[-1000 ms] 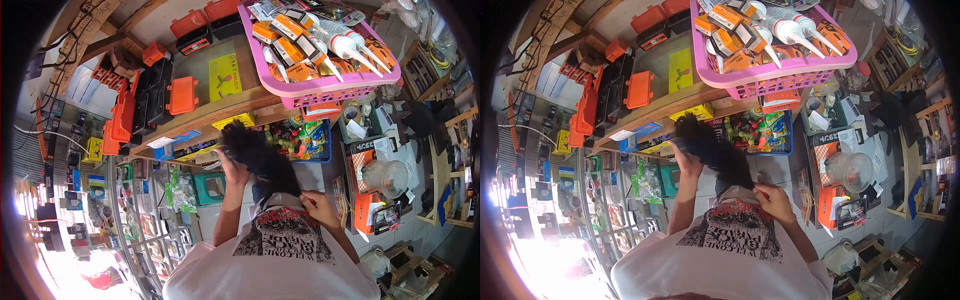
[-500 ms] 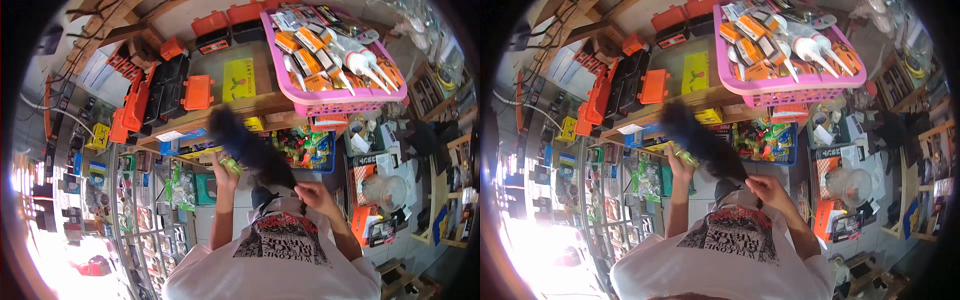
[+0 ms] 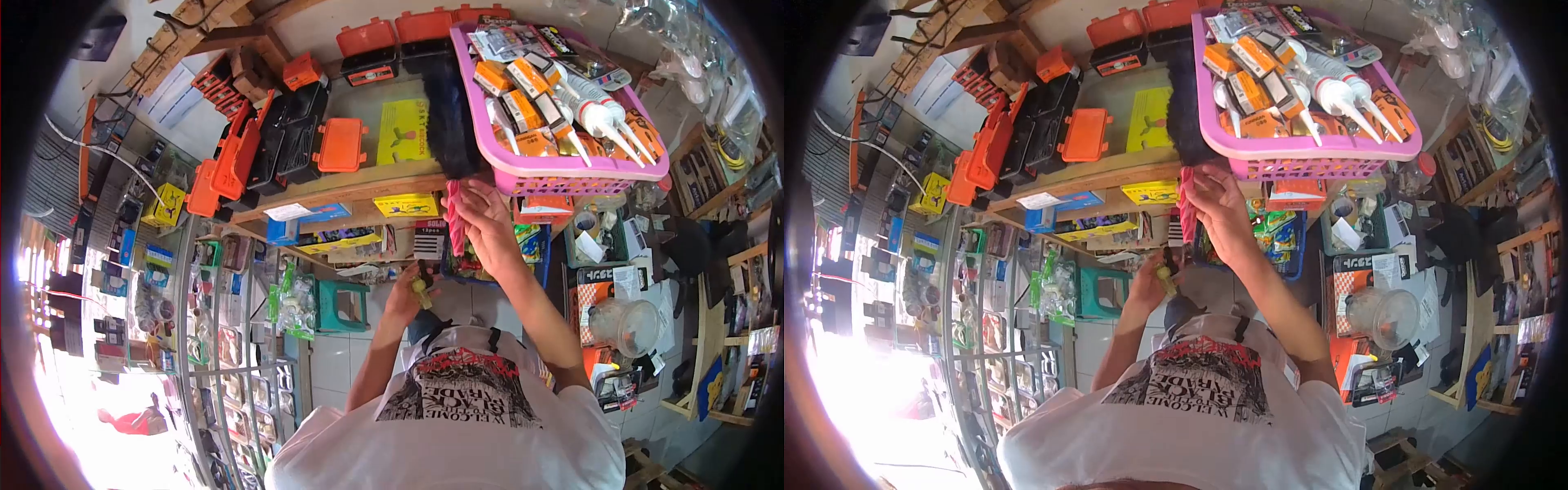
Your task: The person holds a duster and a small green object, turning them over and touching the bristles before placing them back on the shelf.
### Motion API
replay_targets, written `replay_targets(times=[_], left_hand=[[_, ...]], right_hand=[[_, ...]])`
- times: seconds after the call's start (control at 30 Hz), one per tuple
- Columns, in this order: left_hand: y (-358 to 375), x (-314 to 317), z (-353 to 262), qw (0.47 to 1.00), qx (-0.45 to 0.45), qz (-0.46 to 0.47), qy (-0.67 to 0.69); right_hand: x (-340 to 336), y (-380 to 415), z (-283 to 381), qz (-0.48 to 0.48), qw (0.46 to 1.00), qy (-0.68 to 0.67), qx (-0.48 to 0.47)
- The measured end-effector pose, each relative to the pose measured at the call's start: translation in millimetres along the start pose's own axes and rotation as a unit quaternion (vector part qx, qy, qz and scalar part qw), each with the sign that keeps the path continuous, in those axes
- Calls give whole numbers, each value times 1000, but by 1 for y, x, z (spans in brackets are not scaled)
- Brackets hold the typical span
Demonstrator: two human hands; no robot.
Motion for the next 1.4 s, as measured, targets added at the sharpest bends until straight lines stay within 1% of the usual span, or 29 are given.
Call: replay_targets(times=[0.03, 0.13, 0.27, 0.33, 0.43, 0.5, 0.53, 0.6, 0.63, 0.7, 0.73, 0.8, 0.87, 0.9, 0.93, 0.97, 1.0, 1.07, 1.1, 1.17, 1.2, 1.27, 1.3, 1.33, 1.37, 1.4], left_hand=[[3, -1, 5, 1000, -4, 13, 2], [4, -7, 12, 1000, -16, 12, 7], [-7, -10, 23, 998, -62, 27, -11], [-12, 0, 23, 996, -70, 41, -32], [-15, 20, 22, 995, -53, 59, -60], [-20, 25, 23, 993, -71, 54, -82], [-22, 27, 25, 991, -79, 51, -92], [-17, 42, 19, 990, -37, 76, -114], [-15, 50, 16, 988, -14, 89, -125], [-27, 39, 23, 984, -18, 53, -171], [-31, 34, 28, 980, -21, 35, -193], [-39, 38, 32, 944, -11, 26, -330], [-45, 56, 43, 908, 11, 60, -413], [-44, 73, 53, 897, 30, 98, -429], [-45, 88, 63, 884, 49, 137, -445], [-54, 89, 79, 650, 158, 145, -729], [-54, 96, 89, 639, 110, 146, -747], [-47, 116, 97, 610, 14, 147, -778], [-49, 127, 97, 629, 45, 191, -752], [-55, 147, 92, 658, 103, 283, -690], [-60, 153, 87, 700, 43, 286, -653], [-74, 177, 66, 768, -77, 284, -569], [-98, 176, 42, 731, -27, 230, -642], [-122, 175, 19, 685, 24, 173, -708], [-144, 175, -4, 640, 107, 108, -753], [-169, 164, -16, 602, 167, 67, -778]], right_hand=[[2, 2, 1, -2, 1000, -12, 0], [-3, 6, -1, -11, 999, -34, -4], [-2, 10, -5, -12, 999, -42, -5], [-2, 10, -11, -18, 999, -37, 5], [-7, 15, -19, -20, 999, -29, 18], [-7, 24, -21, -33, 999, -24, 36], [-15, 30, -22, -52, 998, -5, 34], [-41, 42, -30, -87, 995, 33, 32], [-61, 48, -33, -101, 987, 123, 10], [-105, 63, -42, -127, 944, 302, -34], [-116, 74, -50, -116, 939, 325, -10], [-135, 101, -66, -95, 925, 367, 40], [-153, 121, -84, -58, 942, 325, 58], [-160, 130, -93, -41, 949, 304, 67], [-165, 134, -90, -37, 939, 340, 22], [-170, 137, -88, -33, 926, 376, -24], [-172, 142, -85, -28, 909, 410, -68], [-195, 149, -94, -66, 961, 264, -47], [-203, 151, -95, -84, 978, 189, -39], [-203, 158, -86, -134, 973, 186, -2], [-202, 164, -80, -161, 970, 184, 17], [-204, 166, -71, -188, 973, 133, 17], [-203, 168, -68, -200, 974, 106, 20], [-197, 173, -62, -211, 971, 111, 20], [-190, 176, -53, -221, 968, 116, 19], [-186, 179, -48, -229, 966, 122, 20]])
Point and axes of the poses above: each hand's wrist, its own y-axis away from the middle knuckle, its own x-axis out of the palm, z = x × y, the point moved 9 cm from there along -y, towards the middle knuckle, and after that the axes turned 5 degrees about -y, right-handed, at the moved point
